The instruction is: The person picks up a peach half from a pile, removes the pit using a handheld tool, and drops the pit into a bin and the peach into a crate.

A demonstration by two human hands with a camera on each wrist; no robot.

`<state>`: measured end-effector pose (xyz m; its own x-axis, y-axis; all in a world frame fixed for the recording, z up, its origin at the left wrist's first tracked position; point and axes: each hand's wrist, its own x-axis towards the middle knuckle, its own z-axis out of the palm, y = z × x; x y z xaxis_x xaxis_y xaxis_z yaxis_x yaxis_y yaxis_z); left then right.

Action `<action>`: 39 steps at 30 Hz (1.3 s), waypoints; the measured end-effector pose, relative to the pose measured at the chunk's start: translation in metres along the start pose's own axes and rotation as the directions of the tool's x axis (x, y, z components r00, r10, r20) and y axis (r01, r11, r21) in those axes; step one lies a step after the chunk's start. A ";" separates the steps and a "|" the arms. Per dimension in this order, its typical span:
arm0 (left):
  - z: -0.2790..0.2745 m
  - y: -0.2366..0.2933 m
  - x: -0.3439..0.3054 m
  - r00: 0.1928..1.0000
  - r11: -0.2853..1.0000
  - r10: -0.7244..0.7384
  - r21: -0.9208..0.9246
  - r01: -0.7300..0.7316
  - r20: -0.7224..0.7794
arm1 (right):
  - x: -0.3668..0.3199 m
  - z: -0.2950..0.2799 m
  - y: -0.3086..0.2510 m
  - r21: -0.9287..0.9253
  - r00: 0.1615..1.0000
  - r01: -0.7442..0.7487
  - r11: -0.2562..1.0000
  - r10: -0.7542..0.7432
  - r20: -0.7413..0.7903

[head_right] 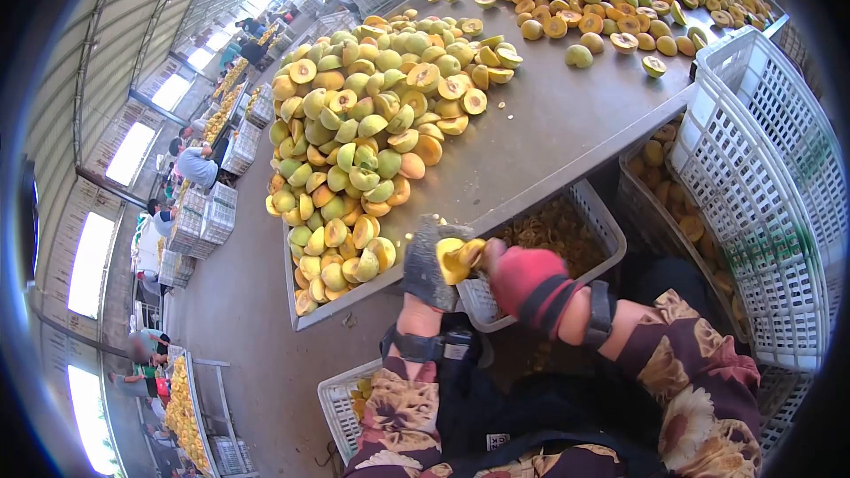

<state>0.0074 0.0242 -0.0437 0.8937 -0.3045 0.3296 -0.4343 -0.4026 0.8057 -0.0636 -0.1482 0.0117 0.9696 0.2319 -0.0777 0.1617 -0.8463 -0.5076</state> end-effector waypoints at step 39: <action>-0.117 0.054 -0.078 0.940 0.681 0.297 0.728 -0.083 -0.171 | -0.001 -0.007 0.057 -0.178 0.973 -0.210 0.961 0.224 0.059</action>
<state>-0.0721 0.1272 0.0314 0.7301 -0.2581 0.6327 -0.4516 -0.8772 0.1633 -0.0543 -0.2005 -0.0108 0.9687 0.0643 -0.2397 -0.0159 -0.9477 -0.3188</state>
